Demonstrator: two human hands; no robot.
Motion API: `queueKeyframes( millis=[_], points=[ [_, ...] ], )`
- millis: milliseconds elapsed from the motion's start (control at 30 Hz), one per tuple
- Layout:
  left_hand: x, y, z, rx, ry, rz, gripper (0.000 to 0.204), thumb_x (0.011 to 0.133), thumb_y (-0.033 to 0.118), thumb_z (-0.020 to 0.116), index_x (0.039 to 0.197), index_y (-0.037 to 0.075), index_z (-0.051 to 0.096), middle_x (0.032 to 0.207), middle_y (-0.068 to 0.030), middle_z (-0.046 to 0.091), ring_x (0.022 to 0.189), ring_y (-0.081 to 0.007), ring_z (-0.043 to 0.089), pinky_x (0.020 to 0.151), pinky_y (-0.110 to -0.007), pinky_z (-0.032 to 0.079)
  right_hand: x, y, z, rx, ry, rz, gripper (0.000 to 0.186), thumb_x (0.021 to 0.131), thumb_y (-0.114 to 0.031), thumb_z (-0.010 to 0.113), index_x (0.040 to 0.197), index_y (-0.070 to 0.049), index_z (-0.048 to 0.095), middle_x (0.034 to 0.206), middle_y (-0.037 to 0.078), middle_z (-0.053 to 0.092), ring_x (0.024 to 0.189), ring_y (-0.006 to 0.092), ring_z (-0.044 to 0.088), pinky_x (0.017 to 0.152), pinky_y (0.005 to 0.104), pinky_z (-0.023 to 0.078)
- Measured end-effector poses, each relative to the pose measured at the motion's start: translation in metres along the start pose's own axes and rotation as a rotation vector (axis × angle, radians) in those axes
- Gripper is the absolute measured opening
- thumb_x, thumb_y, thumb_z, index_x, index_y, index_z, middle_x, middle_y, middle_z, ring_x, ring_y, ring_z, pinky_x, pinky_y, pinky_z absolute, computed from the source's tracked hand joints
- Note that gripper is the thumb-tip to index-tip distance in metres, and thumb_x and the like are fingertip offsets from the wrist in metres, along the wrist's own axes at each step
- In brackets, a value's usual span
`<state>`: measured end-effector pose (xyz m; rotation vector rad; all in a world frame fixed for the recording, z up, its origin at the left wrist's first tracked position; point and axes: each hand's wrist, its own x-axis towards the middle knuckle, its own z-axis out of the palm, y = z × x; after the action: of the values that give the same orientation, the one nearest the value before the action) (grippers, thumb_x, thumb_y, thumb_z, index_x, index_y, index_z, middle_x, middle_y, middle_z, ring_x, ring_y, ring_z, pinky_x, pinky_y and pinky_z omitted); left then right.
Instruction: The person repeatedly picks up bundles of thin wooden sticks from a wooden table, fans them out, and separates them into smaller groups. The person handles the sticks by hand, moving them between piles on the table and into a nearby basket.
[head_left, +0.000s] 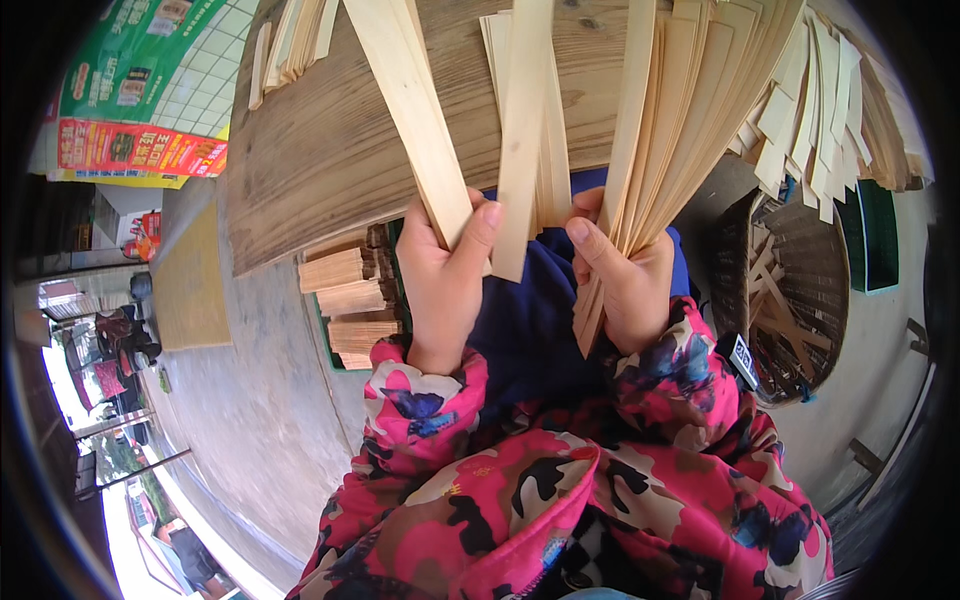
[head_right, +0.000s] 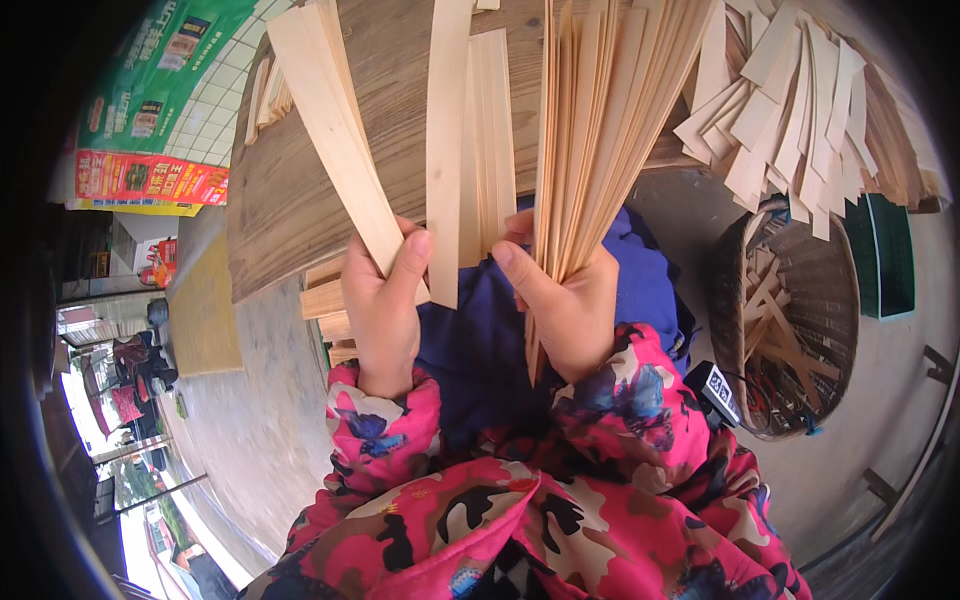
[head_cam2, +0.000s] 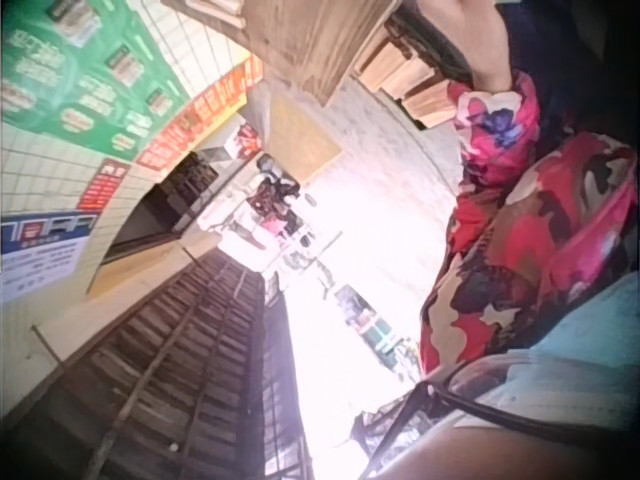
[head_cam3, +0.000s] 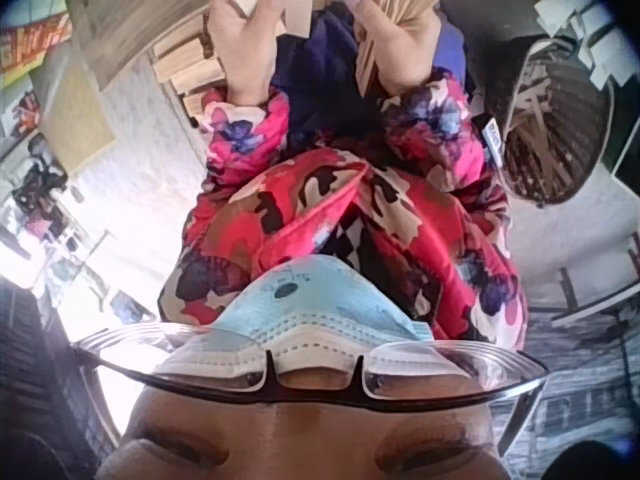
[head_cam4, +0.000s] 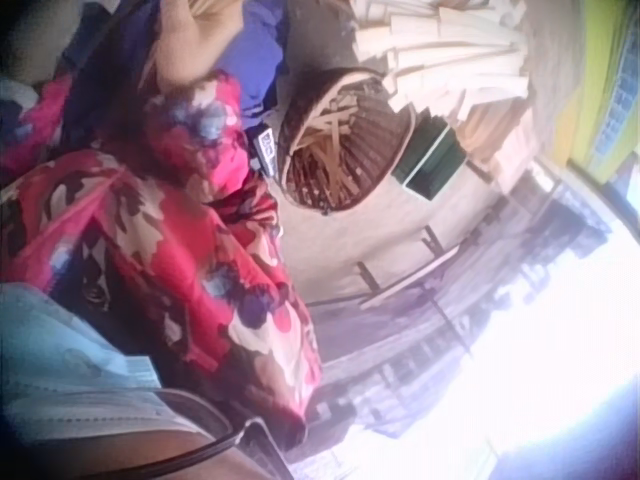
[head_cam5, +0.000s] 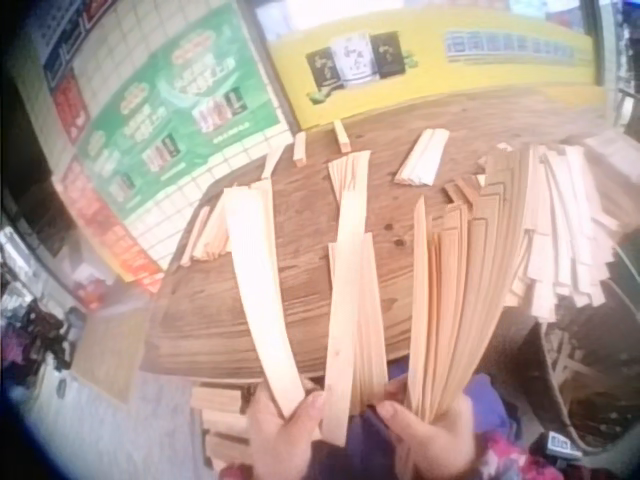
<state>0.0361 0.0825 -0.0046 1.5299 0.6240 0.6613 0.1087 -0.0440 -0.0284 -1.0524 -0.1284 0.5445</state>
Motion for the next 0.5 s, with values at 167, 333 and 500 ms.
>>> queueKeyframes(
  millis=[167, 333, 500],
  points=[
    [-0.019, 0.004, 0.013, -0.311, -0.217, -0.169, 0.023, 0.084, 0.016, 0.062, 0.097, 0.002, 0.05, 0.076, -0.0021, 0.056, 0.061, -0.006, 0.051, 0.052, -0.018, 0.04, 0.004, -0.017, 0.001, 0.153, -0.159, 0.051, 0.02, 0.081, -0.009, 0.065, 0.096, 0.001, 0.057, 0.077, 0.004, 0.06, 0.054, 0.0055, 0.049, 0.046, 0.0192, 0.039],
    [-0.028, 0.005, 0.018, -0.313, -0.317, -0.198, 0.027, 0.085, 0.019, 0.063, 0.099, 0.002, 0.048, 0.074, -0.0041, 0.057, 0.053, -0.008, 0.053, 0.045, -0.018, 0.04, 0.0, -0.036, -0.004, 0.22, -0.291, 0.1, 0.02, 0.081, -0.01, 0.064, 0.095, 0.001, 0.057, 0.075, 0.004, 0.059, 0.053, 0.007, 0.049, 0.047, 0.02, 0.039],
    [-0.033, 0.006, 0.022, -0.077, -0.29, -0.02, 0.024, 0.088, 0.018, 0.057, 0.102, 0.001, 0.049, 0.073, -0.0035, 0.055, 0.056, -0.007, 0.05, 0.049, -0.019, 0.038, -0.007, -0.041, -0.008, 0.204, -0.194, 0.116, 0.018, 0.076, -0.005, 0.067, 0.091, -0.001, 0.058, 0.067, 0.002, 0.056, 0.051, 0.0085, 0.049, 0.046, 0.0217, 0.039]
  ],
)
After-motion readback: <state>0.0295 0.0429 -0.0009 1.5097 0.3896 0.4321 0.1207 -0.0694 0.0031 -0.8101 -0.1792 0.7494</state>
